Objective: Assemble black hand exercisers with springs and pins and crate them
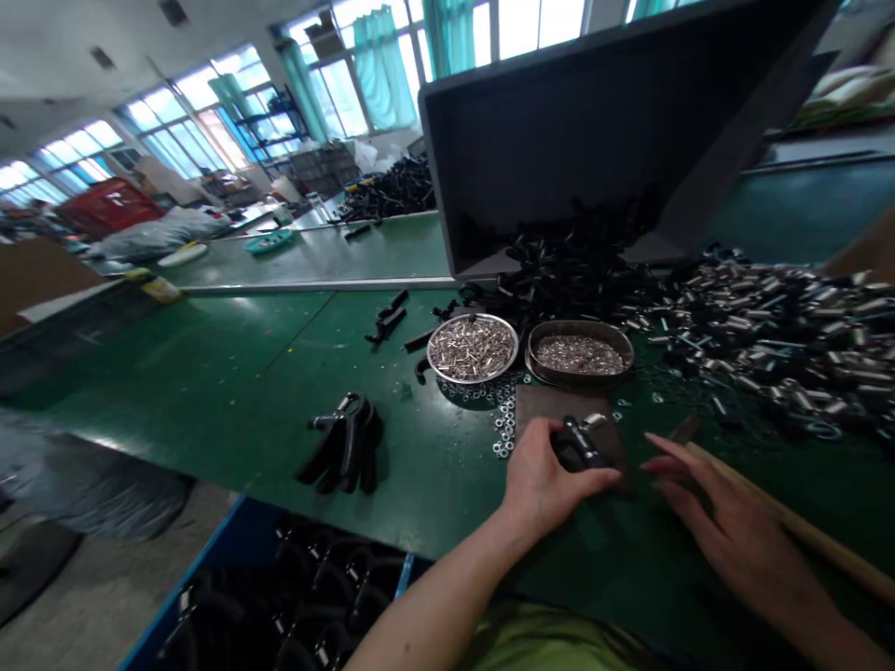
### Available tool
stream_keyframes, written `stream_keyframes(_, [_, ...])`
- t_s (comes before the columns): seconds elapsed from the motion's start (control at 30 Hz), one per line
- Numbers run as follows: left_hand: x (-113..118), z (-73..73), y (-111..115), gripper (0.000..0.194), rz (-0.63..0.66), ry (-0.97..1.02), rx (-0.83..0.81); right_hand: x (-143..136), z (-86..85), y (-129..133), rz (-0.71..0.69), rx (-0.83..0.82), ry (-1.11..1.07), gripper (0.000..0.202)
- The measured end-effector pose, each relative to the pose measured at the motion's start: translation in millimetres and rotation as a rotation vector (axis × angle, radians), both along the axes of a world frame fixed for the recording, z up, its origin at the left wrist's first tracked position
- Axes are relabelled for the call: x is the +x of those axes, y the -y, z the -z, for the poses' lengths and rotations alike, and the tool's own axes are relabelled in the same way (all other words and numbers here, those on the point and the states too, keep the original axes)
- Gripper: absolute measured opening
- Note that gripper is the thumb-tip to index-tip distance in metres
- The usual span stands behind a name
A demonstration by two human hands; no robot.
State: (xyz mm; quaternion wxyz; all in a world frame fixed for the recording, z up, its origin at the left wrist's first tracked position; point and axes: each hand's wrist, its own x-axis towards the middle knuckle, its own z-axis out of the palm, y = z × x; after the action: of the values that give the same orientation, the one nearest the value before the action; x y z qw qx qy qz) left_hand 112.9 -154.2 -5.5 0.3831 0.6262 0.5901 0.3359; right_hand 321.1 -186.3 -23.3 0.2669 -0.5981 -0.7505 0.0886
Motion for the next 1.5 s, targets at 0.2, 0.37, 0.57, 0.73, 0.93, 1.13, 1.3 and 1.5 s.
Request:
stream_keyframes(0.2, [-2.4, -4.7, 5.3, 0.059, 0.033, -0.118, 0.075, -47.9, -19.2, -17.7, -0.028, 0.037, -0.035, 0.037])
stream_keyframes(0.37, [-20.4, 5.9, -3.9, 0.058, 0.166, -0.470, 0.189, 36.6, 5.1, -17.3, 0.169, 0.119, 0.486, 0.048])
stream_keyframes(0.57, [-21.2, 13.4, -6.3, 0.059, 0.214, -0.578, 0.223, 71.3, 11.9, -2.4, 0.342, -0.209, 0.318, 0.034])
stream_keyframes(0.73, [-20.3, 9.9, -7.4, 0.059, 0.221, -0.586, 0.178, 4.3, -34.9, -6.9, 0.155, -0.135, -0.138, 0.038])
stream_keyframes(0.93, [-18.6, 11.1, -8.1, 0.059, 0.219, -0.563, 0.179, -28.6, -24.1, -15.2, -0.126, -0.136, 0.130, 0.038])
stream_keyframes(1.13, [-19.9, 11.5, -11.7, 0.057, 0.141, -0.440, 0.134, 34.2, 16.2, 0.4, 0.080, 0.001, 0.426, 0.046])
stream_keyframes(1.3, [-9.2, 2.8, -2.6, 0.061, -0.065, 0.016, -0.057, 40.7, 20.3, -0.7, 0.146, 0.098, 0.307, 0.045])
stream_keyframes(1.5, [-4.3, -7.6, -4.1, 0.048, 0.250, 0.082, 0.033, -42.7, -7.1, -14.4, -0.086, 0.034, -0.168, 0.034])
